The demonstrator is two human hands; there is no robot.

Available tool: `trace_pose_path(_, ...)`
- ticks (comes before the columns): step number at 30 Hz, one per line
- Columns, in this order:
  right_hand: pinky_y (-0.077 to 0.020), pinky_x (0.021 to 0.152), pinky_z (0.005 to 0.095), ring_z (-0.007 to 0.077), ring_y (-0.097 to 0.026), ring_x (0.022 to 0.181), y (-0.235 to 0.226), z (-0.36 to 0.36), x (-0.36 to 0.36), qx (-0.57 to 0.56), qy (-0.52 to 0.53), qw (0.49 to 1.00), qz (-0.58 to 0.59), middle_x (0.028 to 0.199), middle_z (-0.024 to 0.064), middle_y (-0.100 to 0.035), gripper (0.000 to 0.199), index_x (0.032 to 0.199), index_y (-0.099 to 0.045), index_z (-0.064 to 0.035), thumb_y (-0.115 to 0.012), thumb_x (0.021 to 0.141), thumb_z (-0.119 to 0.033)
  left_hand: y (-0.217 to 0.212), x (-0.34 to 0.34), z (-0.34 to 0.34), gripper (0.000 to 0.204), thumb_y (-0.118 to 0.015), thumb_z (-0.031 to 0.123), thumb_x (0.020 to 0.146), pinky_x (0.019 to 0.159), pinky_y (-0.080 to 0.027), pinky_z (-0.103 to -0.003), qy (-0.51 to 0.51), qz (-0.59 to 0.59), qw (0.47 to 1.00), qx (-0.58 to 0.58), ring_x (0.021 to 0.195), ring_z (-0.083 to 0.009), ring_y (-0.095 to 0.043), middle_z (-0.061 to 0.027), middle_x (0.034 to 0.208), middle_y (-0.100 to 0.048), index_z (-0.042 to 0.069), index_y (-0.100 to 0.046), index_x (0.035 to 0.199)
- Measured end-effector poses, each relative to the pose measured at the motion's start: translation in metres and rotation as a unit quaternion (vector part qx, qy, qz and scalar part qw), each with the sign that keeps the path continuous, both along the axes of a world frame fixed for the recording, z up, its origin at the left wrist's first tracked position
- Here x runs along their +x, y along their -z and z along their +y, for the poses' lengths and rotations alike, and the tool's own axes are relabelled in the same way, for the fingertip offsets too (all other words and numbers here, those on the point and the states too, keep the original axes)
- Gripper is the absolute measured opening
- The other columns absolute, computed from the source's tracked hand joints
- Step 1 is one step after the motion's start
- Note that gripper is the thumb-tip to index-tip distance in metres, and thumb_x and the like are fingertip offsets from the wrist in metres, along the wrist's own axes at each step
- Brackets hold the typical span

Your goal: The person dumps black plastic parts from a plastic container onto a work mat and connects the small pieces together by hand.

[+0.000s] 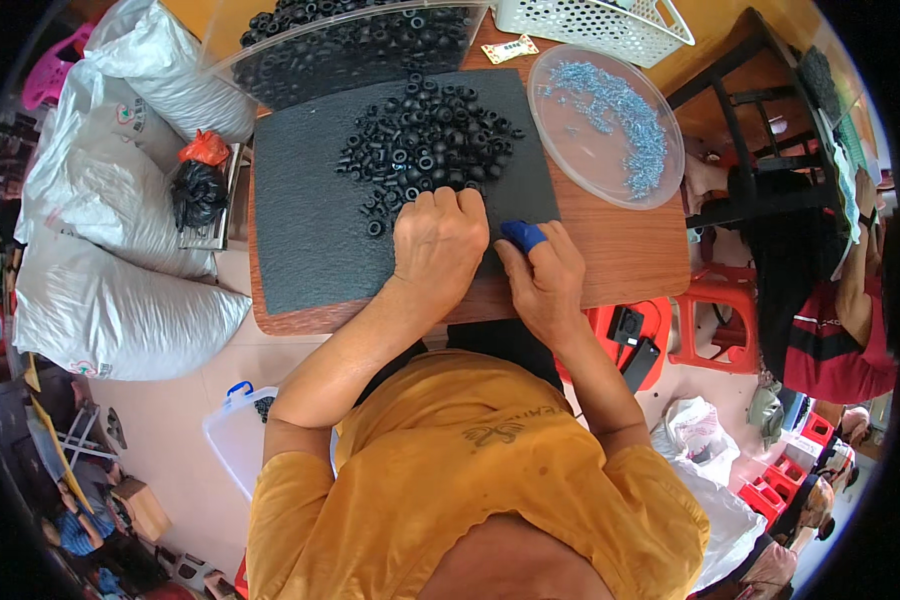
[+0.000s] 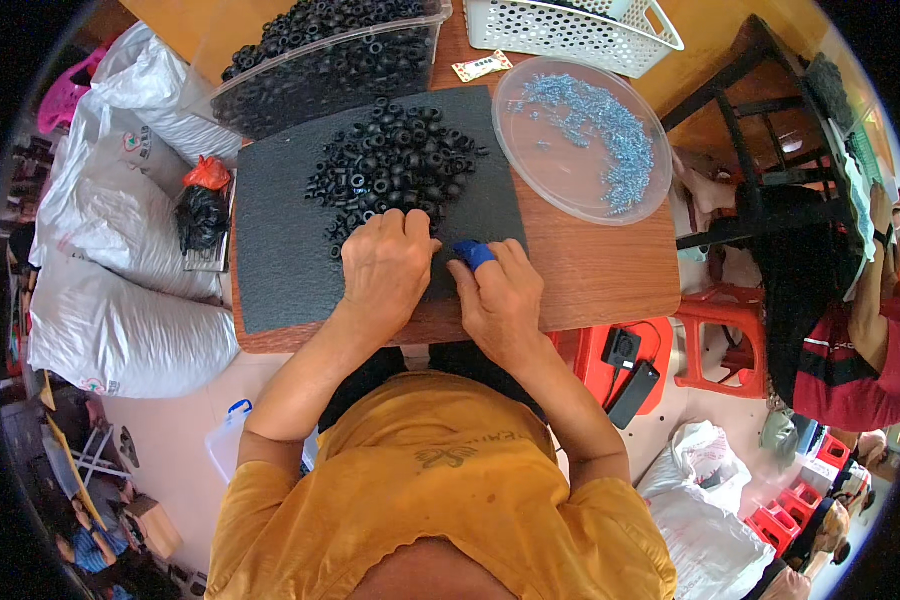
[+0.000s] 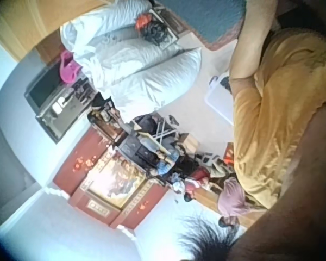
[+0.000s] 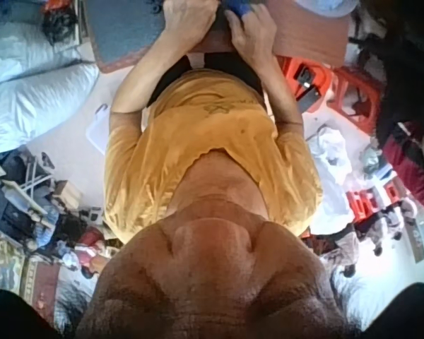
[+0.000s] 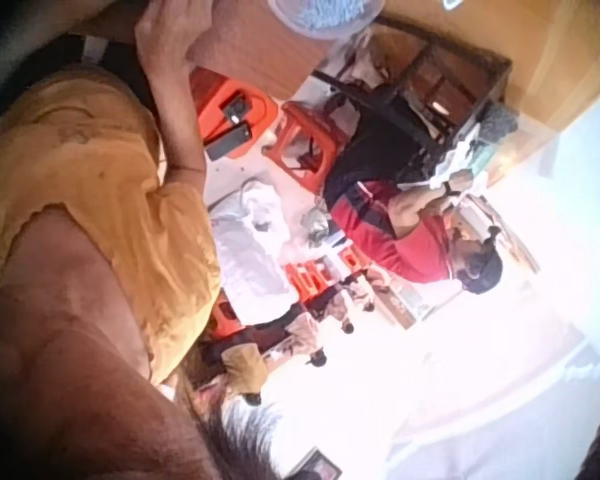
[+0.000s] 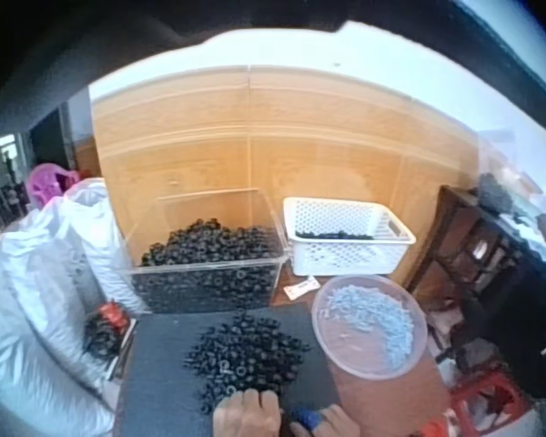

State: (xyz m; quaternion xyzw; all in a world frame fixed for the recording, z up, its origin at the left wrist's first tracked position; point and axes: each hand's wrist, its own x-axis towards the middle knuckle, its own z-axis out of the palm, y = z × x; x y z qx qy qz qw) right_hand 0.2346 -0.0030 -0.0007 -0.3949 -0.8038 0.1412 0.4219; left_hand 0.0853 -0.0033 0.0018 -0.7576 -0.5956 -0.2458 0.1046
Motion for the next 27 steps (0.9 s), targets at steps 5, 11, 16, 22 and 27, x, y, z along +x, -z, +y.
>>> trace_pose_path(5, -0.0391, 0.053, 0.0397, 0.0330, -0.049, 0.065, 0.002, 0.001, 0.000, 0.002, -0.004, 1.000, 0.013, 0.072, 0.0149, -0.052, 0.016, 0.075, -0.054, 0.0018, -0.069, 0.069, 0.005, -0.002, -0.005, -0.006, 0.016, -0.065, 0.005, 0.066, 0.052, -0.046, -0.034, 0.004, -0.012, 1.000, -0.002, 0.060, -0.0246, -0.057, -0.0091, 0.065, -0.053, 0.006, -0.050, 0.069)
trace_pose_path(11, -0.0384, 0.052, 0.0392, 0.0321, -0.048, 0.062, 0.000, 0.003, -0.004, -0.016, 0.002, 0.999, 0.034, 0.070, 0.0143, -0.051, 0.015, 0.074, -0.054, 0.0010, -0.068, 0.071, 0.005, -0.014, -0.026, -0.022, 0.015, -0.066, 0.004, 0.079, 0.057, -0.049, -0.025, 0.038, -0.286, 0.957, 0.015, 0.063, -0.0178, -0.064, -0.0125, 0.075, -0.065, -0.002, -0.062, 0.092)
trace_pose_path(16, -0.0388, 0.052, 0.0366, 0.0281, -0.050, 0.062, -0.017, 0.001, -0.023, -0.099, -0.005, 0.990, 0.105, 0.068, 0.0118, -0.052, 0.012, 0.080, -0.059, -0.0004, -0.067, 0.072, 0.003, -0.021, -0.043, -0.031, 0.016, -0.063, 0.008, 0.087, 0.060, -0.051, -0.024, 0.053, -0.759, 0.611, -0.217, 0.066, -0.0139, -0.063, -0.0097, 0.081, -0.067, -0.003, -0.062, 0.099)
trace_pose_path(22, -0.0424, 0.056, 0.0326, 0.0250, -0.055, 0.066, -0.023, 0.000, -0.043, -0.123, -0.058, 0.970, 0.203, 0.075, 0.0095, -0.060, 0.016, 0.087, -0.063, -0.0015, -0.069, 0.073, 0.001, -0.020, -0.042, -0.038, 0.018, -0.062, 0.007, 0.088, 0.064, -0.050, -0.023, 0.079, -0.799, 0.561, -0.202, 0.070, -0.0145, -0.063, -0.0103, 0.085, -0.066, -0.004, -0.061, 0.101)
trace_pose_path(27, -0.0441, 0.058, 0.0332, 0.0261, -0.056, 0.068, -0.021, 0.001, -0.045, -0.055, -0.045, 0.982, 0.173, 0.078, 0.0093, -0.062, 0.019, 0.089, -0.063, -0.0012, -0.070, 0.072, 0.001, -0.019, -0.035, -0.044, 0.020, -0.061, 0.004, 0.088, 0.068, -0.050, -0.023, 0.083, -0.777, 0.602, -0.165, 0.072, -0.0141, -0.063, -0.0084, 0.090, -0.065, -0.005, -0.060, 0.106)
